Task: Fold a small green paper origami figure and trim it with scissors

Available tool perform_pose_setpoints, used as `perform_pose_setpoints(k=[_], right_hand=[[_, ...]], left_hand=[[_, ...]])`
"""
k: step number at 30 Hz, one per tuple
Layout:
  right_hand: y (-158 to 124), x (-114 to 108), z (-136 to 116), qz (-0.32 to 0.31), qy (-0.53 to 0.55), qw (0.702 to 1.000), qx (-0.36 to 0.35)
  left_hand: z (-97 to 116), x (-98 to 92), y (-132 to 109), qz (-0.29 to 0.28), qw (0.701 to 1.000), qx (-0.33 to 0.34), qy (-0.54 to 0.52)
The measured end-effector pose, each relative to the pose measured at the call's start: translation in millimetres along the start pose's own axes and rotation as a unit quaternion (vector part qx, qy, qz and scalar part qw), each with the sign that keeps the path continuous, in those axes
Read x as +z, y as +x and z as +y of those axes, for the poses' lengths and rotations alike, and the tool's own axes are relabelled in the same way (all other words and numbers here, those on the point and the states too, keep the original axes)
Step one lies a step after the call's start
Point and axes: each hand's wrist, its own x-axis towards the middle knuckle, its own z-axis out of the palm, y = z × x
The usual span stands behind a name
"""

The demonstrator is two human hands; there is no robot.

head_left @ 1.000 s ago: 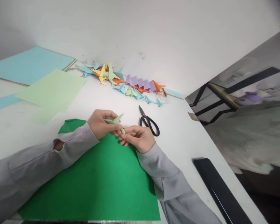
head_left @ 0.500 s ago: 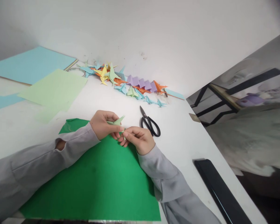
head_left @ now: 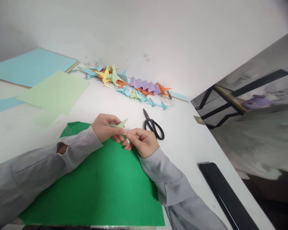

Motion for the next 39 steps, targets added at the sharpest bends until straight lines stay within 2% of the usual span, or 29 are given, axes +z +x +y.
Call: perform_pose_setpoints(k=[5,8,16,20,23,30,39], right_hand=[[1.1,-3.5,0.0,0.044,-0.036,0.998,-0.024],[1.1,-4.4,-0.4,0.042,-0.052,0.997,-0.035],[2.9,-4.3,-0.6,0.083,-0.051,0.991,-0.091],[3.4,-5.1,-0.5,0.091,-0.052,0.991,-0.086],[3.6,-6.4,-2.0,0.093,-0.054,0.989,-0.097],[3.9,-9.0,-5.4,0.098,-0.035,0.988,-0.116],[4.1,-10.7,-6.2,0.094,0.001,0.988,-0.121]], left_hand=[[-2.5,1.3,3.2,0.039,0.998,-0.013,-0.040],[-2.9,0.9,4.0,0.044,0.998,-0.011,-0.044],[-1.7,2.0,-0.4,-0.069,0.998,-0.001,-0.014],[-2.3,4.8,-2.4,-0.092,0.996,-0.010,-0.008],[-3.4,5.1,-1.4,-0.085,0.996,-0.020,-0.016],[-4.2,0.2,2.6,-0.017,0.999,-0.009,-0.036],[-3.8,-1.5,4.6,-0.028,0.997,-0.032,-0.066]])
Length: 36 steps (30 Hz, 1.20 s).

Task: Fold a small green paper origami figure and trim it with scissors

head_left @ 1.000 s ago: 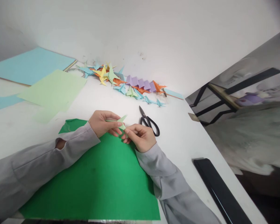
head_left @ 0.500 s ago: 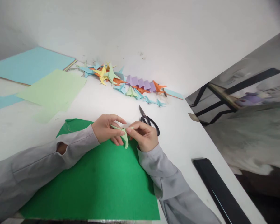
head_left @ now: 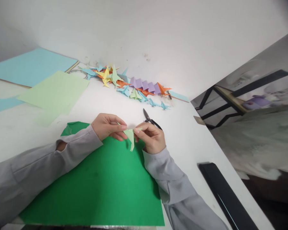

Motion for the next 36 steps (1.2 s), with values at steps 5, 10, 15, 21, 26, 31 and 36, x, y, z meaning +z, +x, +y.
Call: perform_pose_setpoints(k=[5,10,15,21,26,31,36], right_hand=[[3.4,-2.0,0.6,0.018,-0.008,1.000,0.021],[4.4,-3.1,1.5,0.017,0.027,0.999,0.042],[1.3,1.5,1.7,-0.006,0.034,0.998,0.058],[-2.3,5.0,0.1,-0.055,-0.038,0.996,0.062],[-5.3,4.6,0.6,-0.140,-0.134,0.979,0.059],[-7.8,6.1,-3.7,-0.149,-0.108,0.978,0.099],[-9.4,7.8,-8.1,-0.118,-0.118,0.978,0.127]], left_hand=[[4.7,0.8,-1.2,-0.006,0.999,-0.019,-0.048],[4.6,2.6,-1.6,-0.012,0.998,-0.010,-0.056],[-3.6,5.2,-2.4,-0.028,0.996,0.068,0.048],[-2.9,5.4,-4.0,-0.003,0.993,0.084,0.081],[0.7,2.2,-2.6,0.008,0.995,0.083,0.061],[-0.5,1.8,-2.0,-0.023,0.999,0.043,0.022],[-2.1,1.0,-1.3,-0.025,0.999,0.039,-0.001]])
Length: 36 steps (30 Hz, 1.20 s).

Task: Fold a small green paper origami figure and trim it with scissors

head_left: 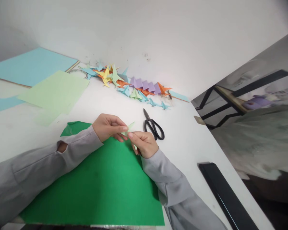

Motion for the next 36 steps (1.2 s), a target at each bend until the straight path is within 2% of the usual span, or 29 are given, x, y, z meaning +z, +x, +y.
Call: perform_pose_setpoints(k=[4,11,16,24,30,36], right_hand=[[0.9,-0.9,0.0,-0.001,-0.007,1.000,-0.010],[1.3,0.7,1.2,0.012,0.029,0.998,0.045],[2.0,1.0,2.5,0.015,0.063,0.997,0.039],[1.0,0.6,2.7,0.005,0.056,0.998,0.035],[3.5,0.2,5.4,0.021,0.112,0.993,0.034],[0.7,0.9,3.7,0.017,0.053,0.998,0.005]], left_hand=[[0.4,0.0,-0.1,0.019,1.000,-0.001,-0.002],[3.3,2.0,-0.2,0.058,0.998,-0.014,0.002],[3.9,1.3,0.8,0.072,0.997,-0.013,0.002],[2.5,0.9,0.1,0.063,0.998,-0.006,0.012],[2.8,-0.4,-0.1,0.057,0.998,-0.001,0.004],[2.7,-1.5,1.1,0.049,0.999,-0.001,0.011]])
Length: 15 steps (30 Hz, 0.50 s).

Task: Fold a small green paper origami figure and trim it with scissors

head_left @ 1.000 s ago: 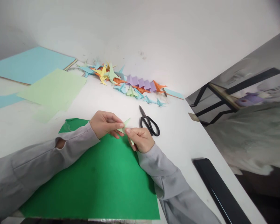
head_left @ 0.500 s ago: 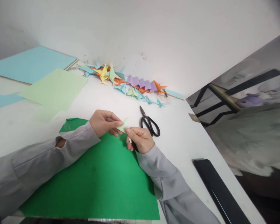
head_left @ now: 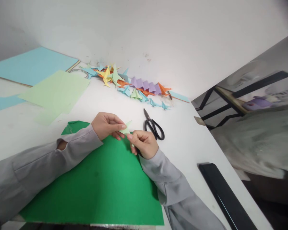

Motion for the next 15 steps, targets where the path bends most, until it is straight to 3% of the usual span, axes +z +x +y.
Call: perform_pose_setpoints(k=[4,11,15], right_hand=[[-0.7,-3.0,-1.5,-0.038,-0.017,0.999,-0.008],[-0.1,-4.3,-0.7,-0.043,0.030,0.999,0.003],[-2.0,-0.8,1.3,-0.049,0.004,0.998,-0.030]], left_hand=[[-0.2,0.8,-1.3,-0.016,1.000,-0.006,-0.003],[-0.9,0.3,-0.9,-0.047,0.998,-0.020,-0.048],[-0.8,0.4,-1.3,-0.054,0.998,-0.002,-0.040]])
